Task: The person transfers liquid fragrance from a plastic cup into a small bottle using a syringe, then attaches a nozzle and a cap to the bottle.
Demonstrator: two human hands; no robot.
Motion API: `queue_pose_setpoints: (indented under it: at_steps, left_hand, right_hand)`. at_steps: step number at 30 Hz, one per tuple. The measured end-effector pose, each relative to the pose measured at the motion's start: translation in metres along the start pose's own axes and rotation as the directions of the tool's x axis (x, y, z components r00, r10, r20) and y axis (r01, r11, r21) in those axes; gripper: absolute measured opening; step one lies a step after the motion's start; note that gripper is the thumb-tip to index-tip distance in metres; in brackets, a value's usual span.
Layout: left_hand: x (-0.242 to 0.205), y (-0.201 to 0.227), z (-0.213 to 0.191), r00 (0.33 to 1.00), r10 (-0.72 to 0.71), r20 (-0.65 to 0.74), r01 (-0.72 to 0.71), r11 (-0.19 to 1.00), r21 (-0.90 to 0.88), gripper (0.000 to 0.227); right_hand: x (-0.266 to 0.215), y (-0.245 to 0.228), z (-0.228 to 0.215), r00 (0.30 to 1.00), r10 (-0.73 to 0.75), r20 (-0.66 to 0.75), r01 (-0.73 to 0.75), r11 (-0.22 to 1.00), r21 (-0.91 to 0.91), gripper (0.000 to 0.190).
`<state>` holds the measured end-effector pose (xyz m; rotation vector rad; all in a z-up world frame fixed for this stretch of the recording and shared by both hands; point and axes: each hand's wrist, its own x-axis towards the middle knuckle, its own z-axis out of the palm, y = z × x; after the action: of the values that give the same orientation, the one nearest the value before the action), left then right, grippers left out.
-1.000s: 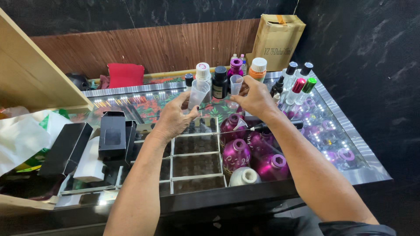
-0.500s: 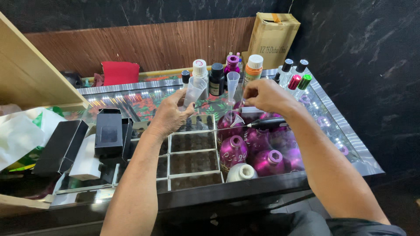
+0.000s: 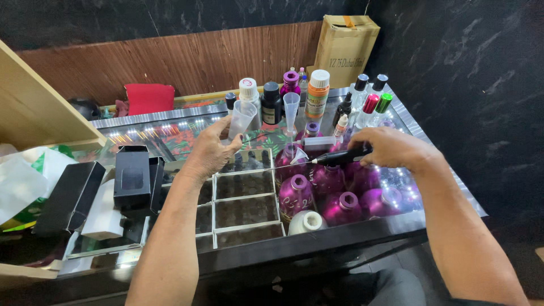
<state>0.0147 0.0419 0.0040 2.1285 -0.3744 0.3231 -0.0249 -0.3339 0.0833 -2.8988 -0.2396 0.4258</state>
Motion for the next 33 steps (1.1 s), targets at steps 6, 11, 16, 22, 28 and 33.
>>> queue_pose_setpoints:
  at_steps: [6, 11, 16, 22, 28, 33]
  left_hand:
    - [-0.001, 0.003, -0.002, 1.0, 0.008, 0.003, -0.008, 1.0, 0.018, 0.049]
    - [0.003, 0.001, -0.013, 0.998, 0.035, 0.06, -0.04, 0.996, 0.081, 0.051]
    - [0.001, 0.01, -0.02, 0.991, 0.041, 0.131, -0.053, 0.994, 0.091, 0.054]
    - [0.0, 0.021, -0.024, 0.983, 0.046, 0.179, -0.067, 0.991, 0.113, 0.054]
    - [0.001, 0.02, -0.022, 0.98, 0.079, 0.181, -0.101, 0.989, 0.112, 0.051]
    - [0.001, 0.021, -0.02, 0.978, 0.108, 0.18, -0.123, 0.99, 0.074, 0.053]
  right_hand:
    - [0.006, 0.008, 0.002, 0.999, -0.042, 0.028, 0.04, 0.997, 0.064, 0.041]
    - [-0.01, -0.002, -0.019, 0.997, 0.016, 0.079, -0.025, 0.993, 0.118, 0.036]
    - [-0.015, -0.006, -0.039, 0.997, 0.063, 0.042, -0.07, 0.979, 0.192, 0.03]
    - [-0.018, -0.025, -0.064, 0.995, 0.083, -0.053, -0.07, 0.977, 0.203, 0.032]
    - [-0.022, -0.033, -0.073, 0.988, 0.141, -0.06, -0.124, 0.968, 0.22, 0.026]
    - [-0.02, -0.03, -0.076, 0.979, 0.167, -0.119, -0.134, 0.96, 0.245, 0.032]
